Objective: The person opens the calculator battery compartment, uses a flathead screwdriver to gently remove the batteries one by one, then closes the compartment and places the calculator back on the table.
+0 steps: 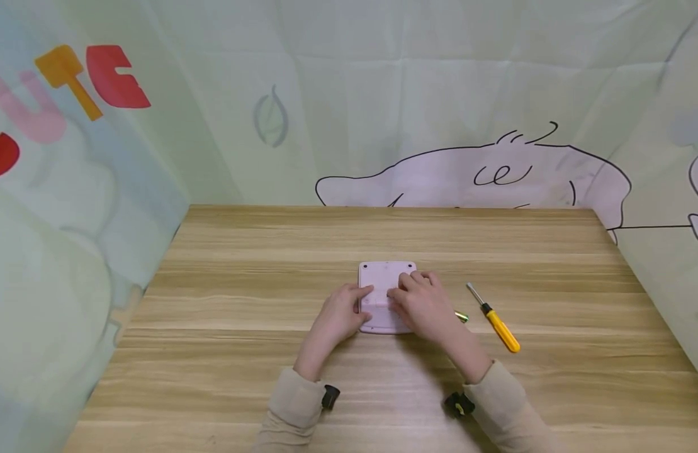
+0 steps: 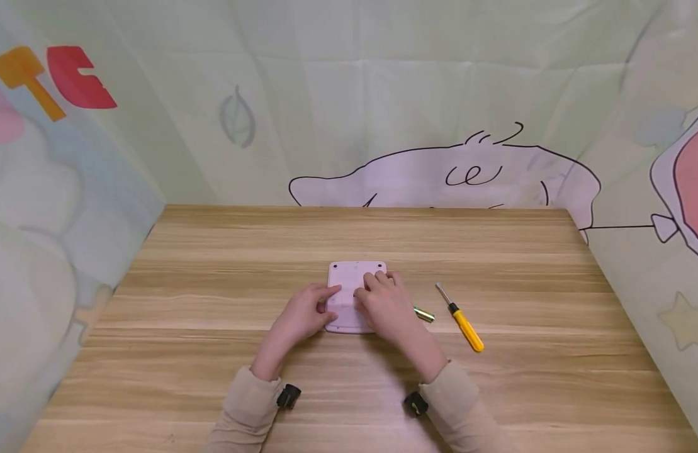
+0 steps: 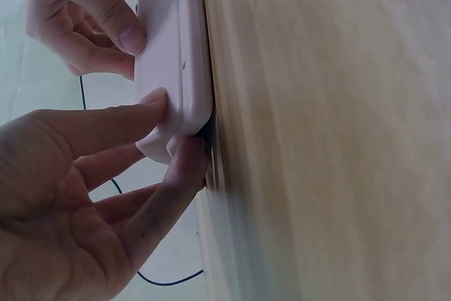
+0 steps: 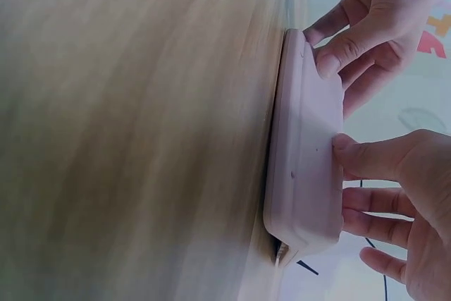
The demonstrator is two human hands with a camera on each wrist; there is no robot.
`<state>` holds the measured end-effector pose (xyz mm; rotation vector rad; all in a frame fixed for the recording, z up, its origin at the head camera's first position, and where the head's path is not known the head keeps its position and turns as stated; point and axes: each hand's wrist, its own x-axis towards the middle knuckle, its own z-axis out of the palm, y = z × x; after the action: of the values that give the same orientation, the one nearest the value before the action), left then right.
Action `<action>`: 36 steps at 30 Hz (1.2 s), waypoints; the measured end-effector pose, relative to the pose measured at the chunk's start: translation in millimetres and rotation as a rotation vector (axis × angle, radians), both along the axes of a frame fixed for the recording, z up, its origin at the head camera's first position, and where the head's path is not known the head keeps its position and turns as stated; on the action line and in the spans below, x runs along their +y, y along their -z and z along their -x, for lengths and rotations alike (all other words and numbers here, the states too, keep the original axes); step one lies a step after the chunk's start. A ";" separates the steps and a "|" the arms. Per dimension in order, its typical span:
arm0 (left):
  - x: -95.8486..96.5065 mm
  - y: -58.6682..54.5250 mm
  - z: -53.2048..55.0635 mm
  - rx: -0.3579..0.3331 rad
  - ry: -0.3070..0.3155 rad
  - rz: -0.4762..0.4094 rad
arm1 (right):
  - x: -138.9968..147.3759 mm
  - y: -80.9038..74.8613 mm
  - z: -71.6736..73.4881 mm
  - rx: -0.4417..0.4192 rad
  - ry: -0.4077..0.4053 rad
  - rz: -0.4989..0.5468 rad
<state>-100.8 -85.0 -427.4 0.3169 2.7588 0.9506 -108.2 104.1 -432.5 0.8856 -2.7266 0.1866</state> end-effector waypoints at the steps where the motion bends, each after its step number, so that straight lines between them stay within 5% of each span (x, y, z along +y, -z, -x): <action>1: -0.1 0.1 -0.1 -0.002 -0.001 0.000 | -0.4 -0.4 -0.2 -0.002 0.002 -0.008; 7: -0.3 0.0 -0.5 -0.010 -0.001 0.000 | -1.8 -1.3 -1.0 0.022 0.008 -0.044; 16: 0.2 0.1 -0.7 -0.004 -0.004 0.005 | -2.9 -1.3 -5.1 0.173 0.003 -0.093; 36: -5.7 6.6 -2.8 -0.016 -0.006 -0.076 | 17.2 6.5 -14.9 -0.113 0.124 0.110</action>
<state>-98.0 -90.7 -434.0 0.3118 2.7155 1.0573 -93.3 121.3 -439.0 0.6943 -2.8327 0.3680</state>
